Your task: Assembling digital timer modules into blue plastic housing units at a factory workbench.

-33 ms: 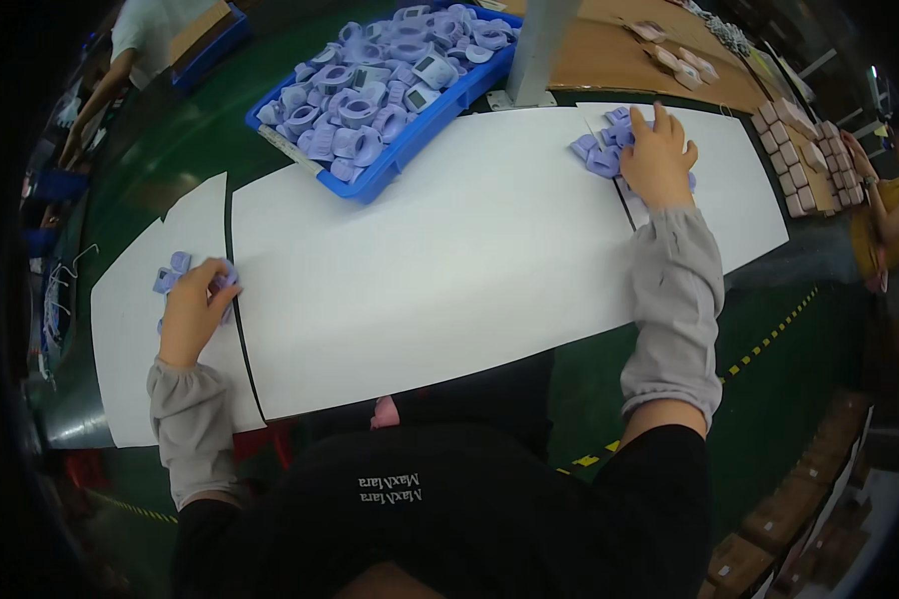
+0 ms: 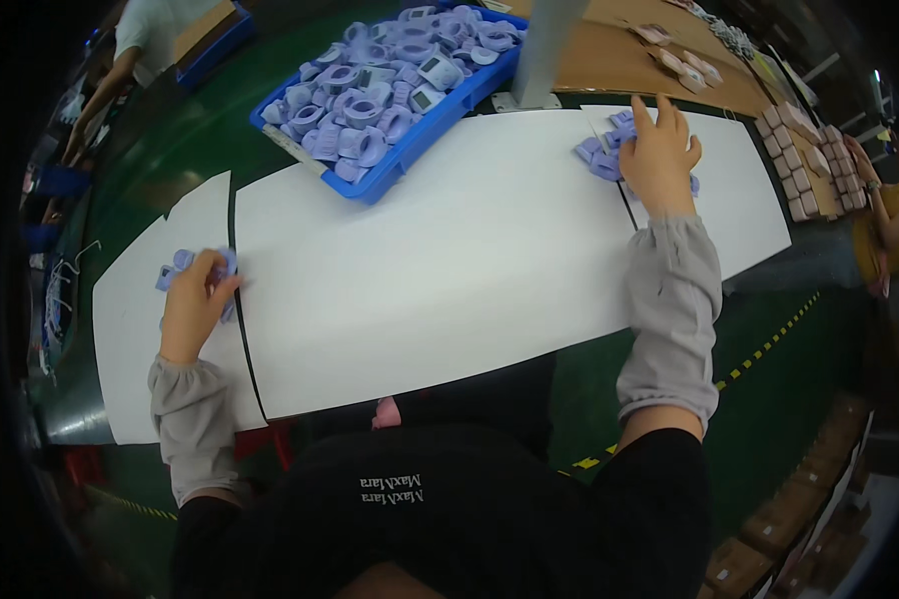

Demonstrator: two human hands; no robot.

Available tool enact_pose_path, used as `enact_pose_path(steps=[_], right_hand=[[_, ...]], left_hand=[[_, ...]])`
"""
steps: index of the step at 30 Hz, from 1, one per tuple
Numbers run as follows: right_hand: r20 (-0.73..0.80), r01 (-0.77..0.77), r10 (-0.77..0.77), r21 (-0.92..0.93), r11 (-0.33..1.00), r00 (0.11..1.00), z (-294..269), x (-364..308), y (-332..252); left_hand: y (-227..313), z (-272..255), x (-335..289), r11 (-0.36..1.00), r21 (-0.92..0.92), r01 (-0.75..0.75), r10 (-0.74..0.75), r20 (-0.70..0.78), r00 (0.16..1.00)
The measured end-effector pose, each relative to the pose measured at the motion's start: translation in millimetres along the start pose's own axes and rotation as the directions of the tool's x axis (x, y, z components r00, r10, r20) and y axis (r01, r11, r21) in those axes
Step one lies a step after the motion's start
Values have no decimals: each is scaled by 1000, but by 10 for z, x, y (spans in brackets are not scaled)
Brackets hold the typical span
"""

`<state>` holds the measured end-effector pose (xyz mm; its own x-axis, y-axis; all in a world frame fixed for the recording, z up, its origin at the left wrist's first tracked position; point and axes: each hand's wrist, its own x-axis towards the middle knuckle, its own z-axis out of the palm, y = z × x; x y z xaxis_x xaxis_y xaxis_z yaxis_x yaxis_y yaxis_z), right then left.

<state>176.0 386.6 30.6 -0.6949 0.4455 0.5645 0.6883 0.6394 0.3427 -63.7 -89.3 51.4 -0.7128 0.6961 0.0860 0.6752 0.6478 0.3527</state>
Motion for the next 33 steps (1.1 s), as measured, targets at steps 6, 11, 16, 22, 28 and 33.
enact_pose_path(steps=[6, 11, 16, 22, 28, 33], right_hand=[[-36, 69, -367, 995, 76, 929, -1127, 65, -1152], [53, -248, -751, 957, -150, 658, -1252, -59, -1870], [-1, -327, -613, 845, -423, 790, -1002, -393, -2145], [92, -509, -678, 736, -447, 729, -976, -366, -2134], [-90, -160, -552, 908, -388, 829, -1021, -327, -2062], [36, -228, -450, 897, -379, 892, -951, -401, -2109]], left_hand=[[687, 312, 249, 506, -861, -57, 59, -31, 998], [817, 620, 294, 253, -966, -48, 138, -14, 990], [825, 778, 248, 97, -995, 29, 195, 47, 980], [742, 898, 280, 201, -965, -171, 215, -127, 968], [783, 832, 249, 186, -975, -123, 210, -83, 974], [786, 877, 273, -101, -993, -53, 65, -60, 996]])
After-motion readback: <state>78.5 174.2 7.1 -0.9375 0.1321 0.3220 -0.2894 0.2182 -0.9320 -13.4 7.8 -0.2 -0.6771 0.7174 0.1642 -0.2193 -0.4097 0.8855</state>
